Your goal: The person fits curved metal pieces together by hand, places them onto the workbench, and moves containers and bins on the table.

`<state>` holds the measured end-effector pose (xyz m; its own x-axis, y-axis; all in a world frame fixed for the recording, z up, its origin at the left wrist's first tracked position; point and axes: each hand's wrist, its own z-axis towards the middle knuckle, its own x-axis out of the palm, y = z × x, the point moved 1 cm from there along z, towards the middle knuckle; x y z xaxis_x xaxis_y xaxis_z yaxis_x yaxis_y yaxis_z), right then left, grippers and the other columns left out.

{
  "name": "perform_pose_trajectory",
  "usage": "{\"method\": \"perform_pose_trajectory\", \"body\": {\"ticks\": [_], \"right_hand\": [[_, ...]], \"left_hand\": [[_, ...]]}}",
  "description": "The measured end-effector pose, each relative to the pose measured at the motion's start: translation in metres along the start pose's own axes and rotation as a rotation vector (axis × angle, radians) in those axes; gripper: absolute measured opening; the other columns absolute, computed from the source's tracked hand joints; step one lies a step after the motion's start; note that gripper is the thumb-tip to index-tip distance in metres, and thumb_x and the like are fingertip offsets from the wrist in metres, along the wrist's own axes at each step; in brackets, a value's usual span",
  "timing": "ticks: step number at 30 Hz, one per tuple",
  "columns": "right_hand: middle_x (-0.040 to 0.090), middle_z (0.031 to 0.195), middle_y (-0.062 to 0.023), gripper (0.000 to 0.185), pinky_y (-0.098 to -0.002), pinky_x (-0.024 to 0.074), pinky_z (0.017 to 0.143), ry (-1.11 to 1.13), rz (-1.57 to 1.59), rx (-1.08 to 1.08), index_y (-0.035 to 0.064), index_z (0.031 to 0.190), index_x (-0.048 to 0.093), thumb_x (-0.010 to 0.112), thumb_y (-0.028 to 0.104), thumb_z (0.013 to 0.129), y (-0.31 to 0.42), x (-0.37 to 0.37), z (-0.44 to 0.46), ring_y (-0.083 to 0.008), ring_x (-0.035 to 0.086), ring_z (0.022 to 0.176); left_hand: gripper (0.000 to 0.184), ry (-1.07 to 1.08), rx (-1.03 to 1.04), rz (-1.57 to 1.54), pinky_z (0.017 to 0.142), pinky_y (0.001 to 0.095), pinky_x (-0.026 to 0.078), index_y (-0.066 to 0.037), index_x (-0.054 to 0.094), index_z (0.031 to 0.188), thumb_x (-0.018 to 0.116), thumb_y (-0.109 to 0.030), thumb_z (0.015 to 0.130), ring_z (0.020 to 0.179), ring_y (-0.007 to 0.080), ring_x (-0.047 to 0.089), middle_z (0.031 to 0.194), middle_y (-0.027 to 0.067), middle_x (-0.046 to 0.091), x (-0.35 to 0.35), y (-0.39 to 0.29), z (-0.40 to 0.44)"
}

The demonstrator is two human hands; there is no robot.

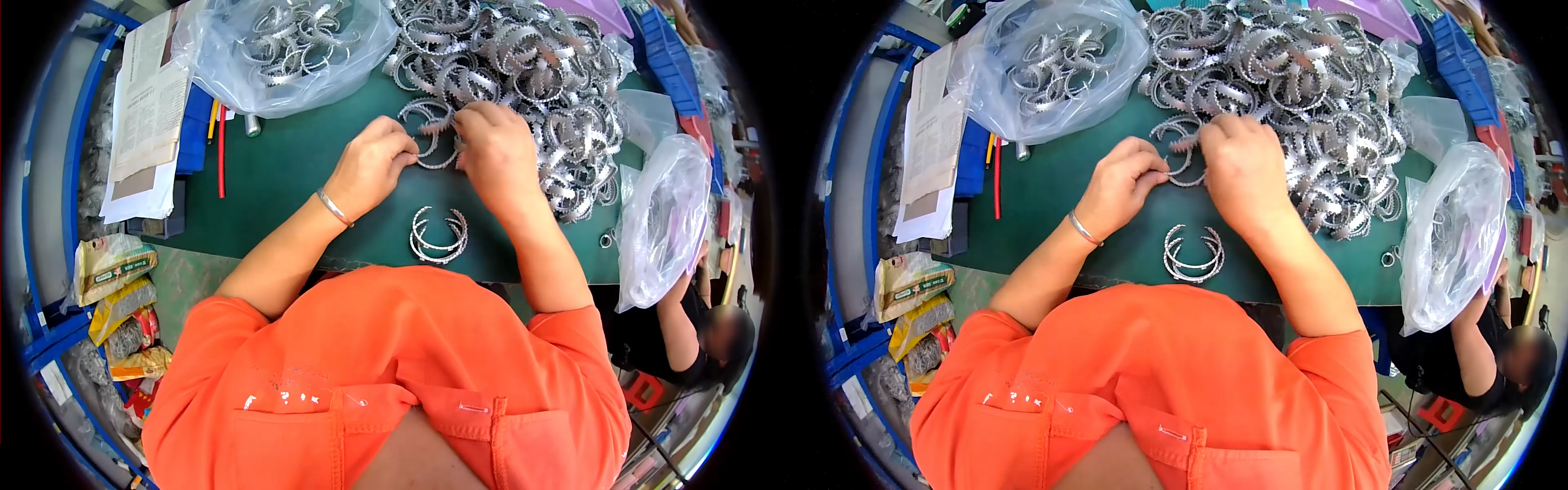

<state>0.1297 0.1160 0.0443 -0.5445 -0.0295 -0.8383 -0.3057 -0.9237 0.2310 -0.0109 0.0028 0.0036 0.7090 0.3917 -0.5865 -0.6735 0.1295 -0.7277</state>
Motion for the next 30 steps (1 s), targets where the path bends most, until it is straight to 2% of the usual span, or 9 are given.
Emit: {"method": "perform_pose_trajectory", "body": {"ticks": [4, 7, 9, 17, 21, 22, 23, 26, 30], "right_hand": [[0.057, 0.081, -0.0097, 0.021, -0.0380, 0.0467, 0.064, -0.110, 0.015, 0.021, 0.0027, 0.080, 0.058, 0.058, -0.002, 0.059, -0.006, -0.006, 0.003, -0.0305, 0.055, 0.071], [0.058, 0.084, -0.0091, 0.024, -0.0375, 0.0464, 0.068, -0.019, 0.123, -0.016, 0.0029, 0.084, 0.059, 0.062, 0.000, 0.060, 0.000, -0.011, -0.001, -0.0294, 0.055, 0.077], [0.059, 0.089, -0.0081, 0.026, -0.0376, 0.0453, 0.073, 0.247, 0.097, 0.000, 0.0037, 0.088, 0.060, 0.065, 0.002, 0.062, 0.003, -0.024, 0.001, -0.0278, 0.055, 0.084], [0.055, 0.105, -0.0105, 0.048, -0.0361, 0.0429, 0.080, 0.432, 0.201, -0.034, 0.0031, 0.102, 0.058, 0.074, 0.007, 0.056, -0.017, -0.044, 0.009, -0.0301, 0.051, 0.097], [0.058, 0.092, -0.0105, 0.024, -0.0337, 0.0441, 0.074, 0.278, 0.286, -0.035, 0.0006, 0.084, 0.060, 0.071, 0.009, 0.065, -0.021, -0.052, 0.016, -0.0290, 0.054, 0.086], [0.056, 0.075, -0.0117, 0.015, -0.0378, 0.0434, 0.065, 0.112, 0.260, 0.023, 0.0006, 0.070, 0.058, 0.068, 0.013, 0.069, -0.024, -0.052, 0.016, -0.0310, 0.053, 0.075], [0.054, 0.070, -0.0117, 0.015, -0.0385, 0.0430, 0.062, 0.071, 0.189, 0.167, 0.0008, 0.069, 0.057, 0.067, 0.012, 0.071, -0.026, -0.056, 0.015, -0.0312, 0.052, 0.070], [0.053, 0.069, -0.0119, 0.014, -0.0390, 0.0430, 0.060, 0.085, 0.110, 0.274, 0.0008, 0.069, 0.058, 0.066, 0.011, 0.072, -0.032, -0.062, 0.009, -0.0318, 0.052, 0.068], [0.055, 0.074, -0.0102, 0.014, -0.0396, 0.0416, 0.064, 0.122, 0.015, 0.146, 0.0035, 0.071, 0.060, 0.067, 0.015, 0.070, -0.029, -0.052, -0.002, -0.0298, 0.054, 0.075]], "left_hand": [[0.013, -0.101, 0.079, 0.018, 0.064, 0.0302, 0.047, 0.000, 0.061, 0.081, 0.065, 0.004, 0.069, 0.071, 0.0241, 0.057, 0.090, 0.0111, 0.055, -0.001, -0.008, 0.007], [0.016, -0.031, 0.034, 0.084, 0.065, 0.0299, 0.047, 0.000, 0.061, 0.084, 0.065, 0.004, 0.069, 0.072, 0.0232, 0.057, 0.099, 0.0121, 0.052, 0.001, -0.007, 0.003], [0.021, 0.034, -0.030, 0.105, 0.066, 0.0300, 0.047, -0.001, 0.060, 0.089, 0.066, 0.003, 0.068, 0.073, 0.0219, 0.056, 0.106, 0.0128, 0.049, 0.002, -0.006, 0.000], [0.030, -0.016, -0.012, 0.107, 0.065, 0.0289, 0.047, -0.002, 0.059, 0.094, 0.070, 0.001, 0.066, 0.074, 0.0205, 0.055, 0.105, 0.0119, 0.049, -0.002, -0.010, -0.002], [0.030, 0.044, 0.060, 0.002, 0.064, 0.0278, 0.046, -0.003, 0.060, 0.093, 0.072, -0.002, 0.066, 0.075, 0.0200, 0.055, 0.096, 0.0094, 0.053, -0.004, -0.028, -0.001], [0.029, 0.082, 0.053, -0.044, 0.066, 0.0294, 0.046, -0.004, 0.060, 0.091, 0.073, -0.006, 0.066, 0.078, 0.0220, 0.056, 0.091, 0.0078, 0.055, 0.000, -0.030, -0.002], [0.029, 0.077, 0.056, -0.052, 0.066, 0.0294, 0.046, -0.004, 0.060, 0.091, 0.073, -0.006, 0.066, 0.078, 0.0220, 0.056, 0.091, 0.0078, 0.055, 0.004, -0.030, -0.001], [0.031, 0.203, 0.195, -0.018, 0.070, 0.0329, 0.047, -0.005, 0.059, 0.090, 0.074, -0.015, 0.064, 0.081, 0.0257, 0.056, 0.092, 0.0076, 0.056, 0.015, -0.032, 0.000], [0.026, 0.256, 0.264, -0.044, 0.069, 0.0341, 0.046, -0.005, 0.059, 0.084, 0.073, -0.017, 0.066, 0.077, 0.0255, 0.055, 0.084, 0.0072, 0.056, 0.032, -0.034, -0.004]]}}
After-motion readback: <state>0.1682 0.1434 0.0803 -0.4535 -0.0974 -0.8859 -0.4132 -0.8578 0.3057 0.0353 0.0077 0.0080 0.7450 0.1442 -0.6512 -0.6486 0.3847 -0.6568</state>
